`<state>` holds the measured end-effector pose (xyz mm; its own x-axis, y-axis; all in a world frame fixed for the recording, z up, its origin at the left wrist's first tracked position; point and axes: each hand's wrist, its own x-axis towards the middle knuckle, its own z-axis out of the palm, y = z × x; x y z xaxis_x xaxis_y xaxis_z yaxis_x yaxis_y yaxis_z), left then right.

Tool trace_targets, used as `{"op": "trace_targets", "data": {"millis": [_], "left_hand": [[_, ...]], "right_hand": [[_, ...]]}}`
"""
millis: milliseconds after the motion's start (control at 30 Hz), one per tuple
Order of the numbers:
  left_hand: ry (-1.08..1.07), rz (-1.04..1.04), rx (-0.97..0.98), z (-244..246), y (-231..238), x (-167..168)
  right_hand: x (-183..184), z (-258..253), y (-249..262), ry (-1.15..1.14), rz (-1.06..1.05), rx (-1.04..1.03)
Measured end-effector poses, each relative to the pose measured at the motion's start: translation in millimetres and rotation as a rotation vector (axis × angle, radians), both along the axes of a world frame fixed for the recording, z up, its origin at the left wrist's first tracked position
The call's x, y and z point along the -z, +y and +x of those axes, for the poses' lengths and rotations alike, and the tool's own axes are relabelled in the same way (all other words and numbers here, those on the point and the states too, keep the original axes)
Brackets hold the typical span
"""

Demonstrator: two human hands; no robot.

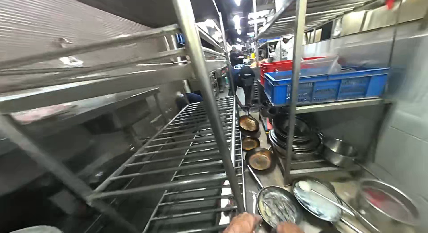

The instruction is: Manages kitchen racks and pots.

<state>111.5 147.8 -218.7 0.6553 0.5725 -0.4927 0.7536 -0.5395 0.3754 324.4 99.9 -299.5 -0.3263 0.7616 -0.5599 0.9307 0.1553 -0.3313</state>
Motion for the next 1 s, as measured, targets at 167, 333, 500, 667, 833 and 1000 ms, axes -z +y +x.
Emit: {"op": "trace_targets", "data": {"millis": [167, 333, 500, 667, 833, 1000], "left_hand": [[0.018, 0.022, 0.053, 23, 6, -17], [0.104, -0.041, 0.052, 20, 7, 18], [0.086, -0.074, 0.069, 23, -1, 10], [0.068, -0.066, 0.13, 26, -10, 10], [0.114, -0.065, 0.146, 20, -11, 9], [0.105, -0.085, 0.147, 17, -7, 4]], "right_hand": [[-8, -1, 0, -0.033, -0.007, -0.016], [-7, -14, 3, 0.028, 0.02, -0.03], [13, -24, -4, -0.005, -0.104, -0.074], [4, -39, -6, 0.127, -0.076, -0.037], [5, -51, -1, 0.144, -0.066, -0.049], [4, -52, 1, 0.157, -0.041, -0.089]]}}
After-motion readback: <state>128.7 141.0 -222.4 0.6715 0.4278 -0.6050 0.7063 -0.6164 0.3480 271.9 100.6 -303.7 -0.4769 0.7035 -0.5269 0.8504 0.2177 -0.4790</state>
